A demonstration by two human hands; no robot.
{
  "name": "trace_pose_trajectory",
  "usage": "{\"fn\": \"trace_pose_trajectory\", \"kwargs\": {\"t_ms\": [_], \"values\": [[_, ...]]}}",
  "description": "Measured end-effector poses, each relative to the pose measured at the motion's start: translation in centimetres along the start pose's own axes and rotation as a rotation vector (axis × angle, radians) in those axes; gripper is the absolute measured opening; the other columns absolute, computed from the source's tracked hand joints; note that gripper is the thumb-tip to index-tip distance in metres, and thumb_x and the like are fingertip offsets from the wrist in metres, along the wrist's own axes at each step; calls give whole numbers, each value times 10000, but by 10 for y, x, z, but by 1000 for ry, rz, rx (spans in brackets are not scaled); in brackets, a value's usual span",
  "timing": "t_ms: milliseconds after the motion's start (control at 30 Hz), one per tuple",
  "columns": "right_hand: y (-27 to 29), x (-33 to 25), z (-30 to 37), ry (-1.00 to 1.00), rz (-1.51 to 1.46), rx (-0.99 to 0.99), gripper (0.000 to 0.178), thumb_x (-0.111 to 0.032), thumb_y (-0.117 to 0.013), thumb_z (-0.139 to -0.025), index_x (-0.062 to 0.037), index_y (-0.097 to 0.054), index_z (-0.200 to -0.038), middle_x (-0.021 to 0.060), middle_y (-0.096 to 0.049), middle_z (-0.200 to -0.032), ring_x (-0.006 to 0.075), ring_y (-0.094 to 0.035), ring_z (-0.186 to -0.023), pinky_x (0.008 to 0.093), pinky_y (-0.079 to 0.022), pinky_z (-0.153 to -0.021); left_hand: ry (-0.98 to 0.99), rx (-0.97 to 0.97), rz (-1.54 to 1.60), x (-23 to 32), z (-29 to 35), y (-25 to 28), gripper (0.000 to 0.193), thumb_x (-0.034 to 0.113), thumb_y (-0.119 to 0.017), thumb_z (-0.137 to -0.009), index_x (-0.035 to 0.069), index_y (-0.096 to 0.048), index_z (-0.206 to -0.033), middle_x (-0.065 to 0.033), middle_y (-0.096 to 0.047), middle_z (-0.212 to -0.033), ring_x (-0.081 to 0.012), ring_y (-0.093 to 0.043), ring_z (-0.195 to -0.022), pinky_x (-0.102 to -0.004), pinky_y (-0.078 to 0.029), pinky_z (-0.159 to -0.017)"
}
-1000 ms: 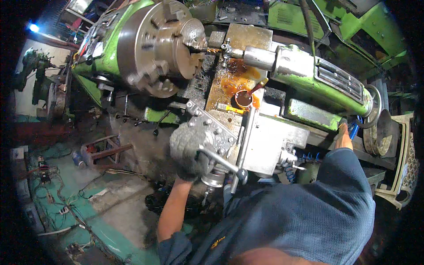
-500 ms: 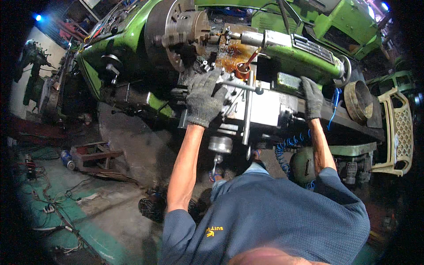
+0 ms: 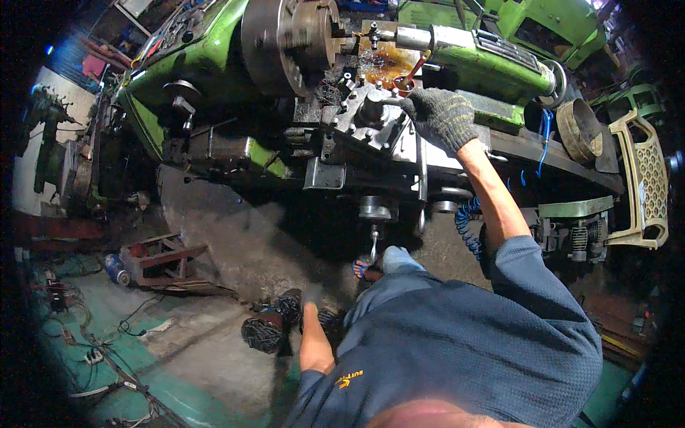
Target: The person operates a green metal lathe, using gloved hands to manipulate the cross-slide and compound rest handwheels. They repeatedly engage and disengage the carriage feed lever and adjust the tool post while the chuck rotates a metal workpiece. The person also uses a brush to apply cutting fluid to the workpiece and tool interface.
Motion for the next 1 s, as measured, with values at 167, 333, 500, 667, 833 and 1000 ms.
{"fn": "trace_pose_trajectory", "kwargs": {"t_ms": [167, 333, 500, 667, 833, 1000], "values": [[4, 27, 24, -158, 53, 0, 386, -494, -651, -883, -126, -635, -765, 129, -607, -664, 346, -623, -624, 487, -463, -542, 234, -382, 498, 4, 124, 21, 362, 156, -594, -845, 115, -671, -1196, -137, -642, -1275, -326, -643, -1119, -463, -536, -892], [8, 22, 23, -161, -38, 147, 388, -469, -685, -858, -120, -615, -704, 112, -588, -665, 321, -614, -628, 458, -457, -542, 292, -375, 513, -14, 138, 40, 353, 183, -576, -865, 114, -666, -1199, -142, -642, -1272, -321, -636, -1131, -466, -523, -911], [8, 22, 24, -194, -54, 165, 355, -442, -697, -856, -120, -623, -726, 104, -587, -676, 318, -604, -648, 447, -462, -567, 198, -422, 208, -46, 97, 95, 347, 210, -558, -885, 112, -661, -1201, -147, -642, -1269, -316, -630, -1142, -469, -510, -930], [13, 27, 29, -172, -109, 253, 296, -393, -698, -864, -107, -659, -799, 111, -628, -727, 317, -615, -673, 438, -479, -599, -5, 215, 128, -108, 1, 200, 288, 264, -564, -894, 119, -708, -1097, -142, -688, -1149, -343, -650, -1055, -490, -508, -880], [13, 29, 34, -207, -325, 451, 242, -336, -671, -903, -96, -702, -918, 118, -687, -832, 276, -666, -736, 394, -514, -625, 338, -161, 986, -196, -130, 207, 401, 331, -555, -910, 134, -606, -1256, -163, -620, -1262, -340, -622, -1091, -491, -523, -876], [-21, 71, 76, -702, -936, 614, 276, -270, -541, -1006, -76, -714, -1099, 33, -663, -768, 72, -560, -589, 239, -495, -534, 446, -190, 1992, -212, -201, 247, 496, 445, -457, -963, 153, -514, -1360, -172, -502, -1400, -346, -530, -1222, -600, -446, -978]]}}
Point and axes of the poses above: each hand's wrist, its own z-axis away from the middle knuckle, its own y-axis out of the back of the hand, x = y × z, the point moved 7 cm from there along -z, towards the middle knuckle
